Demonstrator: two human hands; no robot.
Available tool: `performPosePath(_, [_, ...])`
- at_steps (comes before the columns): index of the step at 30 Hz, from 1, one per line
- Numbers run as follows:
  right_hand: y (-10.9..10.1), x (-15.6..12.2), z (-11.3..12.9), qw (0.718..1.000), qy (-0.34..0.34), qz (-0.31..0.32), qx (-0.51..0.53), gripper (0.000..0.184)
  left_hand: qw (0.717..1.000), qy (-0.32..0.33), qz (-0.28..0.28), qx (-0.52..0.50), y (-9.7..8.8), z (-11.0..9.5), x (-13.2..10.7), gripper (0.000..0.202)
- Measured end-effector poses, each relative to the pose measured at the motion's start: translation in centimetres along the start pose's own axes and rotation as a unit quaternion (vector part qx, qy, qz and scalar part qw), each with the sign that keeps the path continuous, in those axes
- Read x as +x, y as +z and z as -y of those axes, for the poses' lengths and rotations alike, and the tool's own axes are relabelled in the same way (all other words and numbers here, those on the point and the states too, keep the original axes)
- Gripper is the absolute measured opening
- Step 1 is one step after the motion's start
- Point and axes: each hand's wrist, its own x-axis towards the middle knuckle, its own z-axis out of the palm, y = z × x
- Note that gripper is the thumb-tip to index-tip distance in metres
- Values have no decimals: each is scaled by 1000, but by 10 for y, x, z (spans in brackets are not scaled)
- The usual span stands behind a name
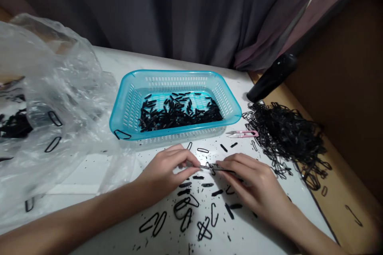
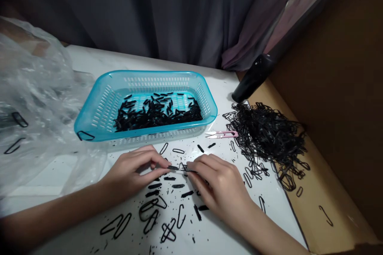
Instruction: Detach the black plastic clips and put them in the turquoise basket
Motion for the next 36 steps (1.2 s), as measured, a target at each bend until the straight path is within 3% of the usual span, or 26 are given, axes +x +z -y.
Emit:
performPosePath(9, [5,-2,1,998,-46,-25,-28,20,996,70,-50,-30,4,1,-4,19])
performPosePath(22, [2,-2,3,997,-62,-36,-40,20,995,83,-62,-6,5,-1,-5,20])
performPosePath(31, [6,-2,2,997,-61,-31,-43,20,987,142,-78,-19,9,4,-5,22])
performPosePath(36, [6,-3,2,996,-65,-26,-54,20,986,157,-54,0,10,6,-7,22])
